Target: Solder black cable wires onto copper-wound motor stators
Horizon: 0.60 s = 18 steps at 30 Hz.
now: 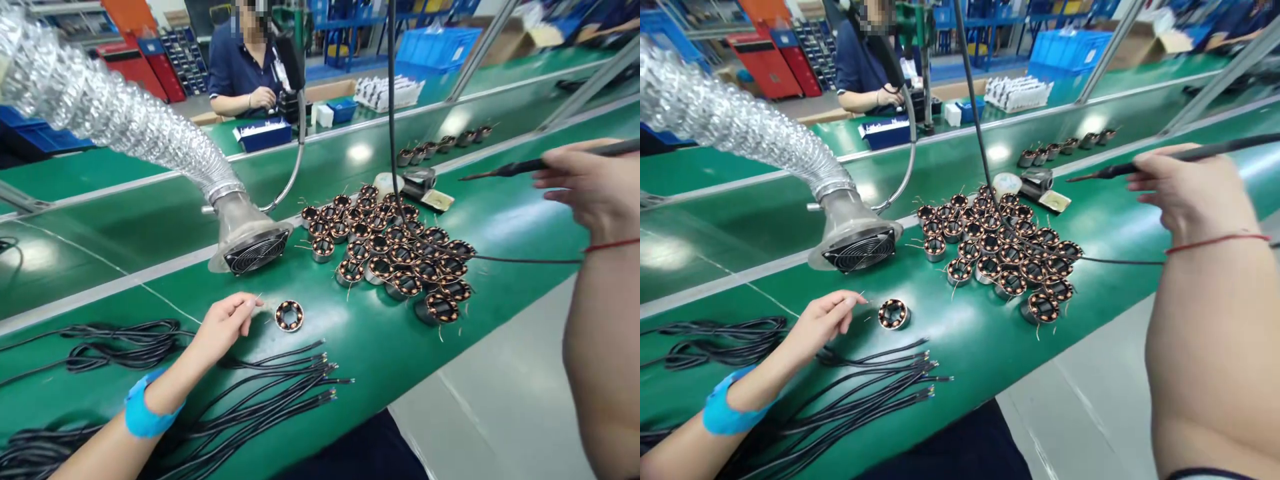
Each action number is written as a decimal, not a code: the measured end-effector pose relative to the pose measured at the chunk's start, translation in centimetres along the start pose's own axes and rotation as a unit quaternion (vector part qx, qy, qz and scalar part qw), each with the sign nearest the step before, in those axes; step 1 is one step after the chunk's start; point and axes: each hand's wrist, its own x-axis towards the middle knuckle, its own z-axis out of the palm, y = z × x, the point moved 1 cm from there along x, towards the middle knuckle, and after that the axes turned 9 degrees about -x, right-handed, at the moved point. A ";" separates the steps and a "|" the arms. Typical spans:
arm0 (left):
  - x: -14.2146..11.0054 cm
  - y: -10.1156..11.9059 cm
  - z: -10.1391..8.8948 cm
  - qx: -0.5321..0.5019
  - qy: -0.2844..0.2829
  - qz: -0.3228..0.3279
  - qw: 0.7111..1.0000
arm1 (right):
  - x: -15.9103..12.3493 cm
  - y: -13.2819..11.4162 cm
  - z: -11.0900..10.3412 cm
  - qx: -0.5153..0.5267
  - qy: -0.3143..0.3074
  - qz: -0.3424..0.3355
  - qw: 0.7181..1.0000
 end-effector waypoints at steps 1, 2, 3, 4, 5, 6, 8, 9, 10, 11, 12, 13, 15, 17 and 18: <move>0.1 0.0 0.0 -0.008 0.010 -0.006 1.000 | 1.0 0.1 0.6 0.000 -0.001 0.053 0.999; 0.2 0.0 -0.1 -0.015 0.018 -0.009 1.000 | 1.7 0.1 1.2 0.002 -0.003 0.102 0.995; 0.4 0.0 -0.2 -0.020 0.023 -0.010 0.999 | 2.2 0.1 1.9 0.007 -0.001 0.139 0.990; 0.5 0.0 -0.2 -0.021 0.027 -0.011 0.999 | 2.6 0.2 2.5 0.013 0.001 0.163 0.986; 0.6 0.0 -0.3 -0.019 0.030 -0.011 0.999 | 2.9 0.4 3.2 0.021 0.002 0.183 0.983; 0.7 0.1 -0.4 -0.017 0.033 -0.010 0.999 | 3.2 0.7 3.9 0.030 0.000 0.197 0.980; 1.0 0.2 -0.4 -0.009 0.037 -0.006 0.999 | 3.6 1.3 5.3 0.053 -0.016 0.210 0.976; 1.1 0.2 -0.5 -0.004 0.039 -0.005 0.999 | 3.8 1.6 6.0 0.068 -0.031 0.209 0.975; 1.2 0.1 -0.5 0.001 0.040 -0.004 0.999 | 4.0 1.7 6.8 0.084 -0.052 0.203 0.974; 1.3 0.0 -0.5 0.007 0.039 -0.004 0.999 | 4.2 1.8 7.5 0.102 -0.077 0.196 0.972; 1.4 0.0 -0.5 0.013 0.038 -0.005 0.999 | 4.3 1.6 8.2 0.119 -0.107 0.189 0.969; 1.5 -0.1 -0.5 0.020 0.038 -0.005 0.999 | 4.3 1.4 8.6 0.135 -0.140 0.184 0.964; 1.7 -0.3 -0.5 0.036 0.040 -0.005 0.999 | 4.0 0.3 8.8 0.164 -0.202 0.188 0.947; 1.9 -0.4 -0.6 0.060 0.044 -0.004 0.997 | 2.7 -0.9 7.4 0.189 -0.228 0.209 0.932; 2.1 -0.5 -0.6 0.074 0.041 -0.006 0.996 | 1.6 -1.3 6.2 0.202 -0.229 0.218 0.927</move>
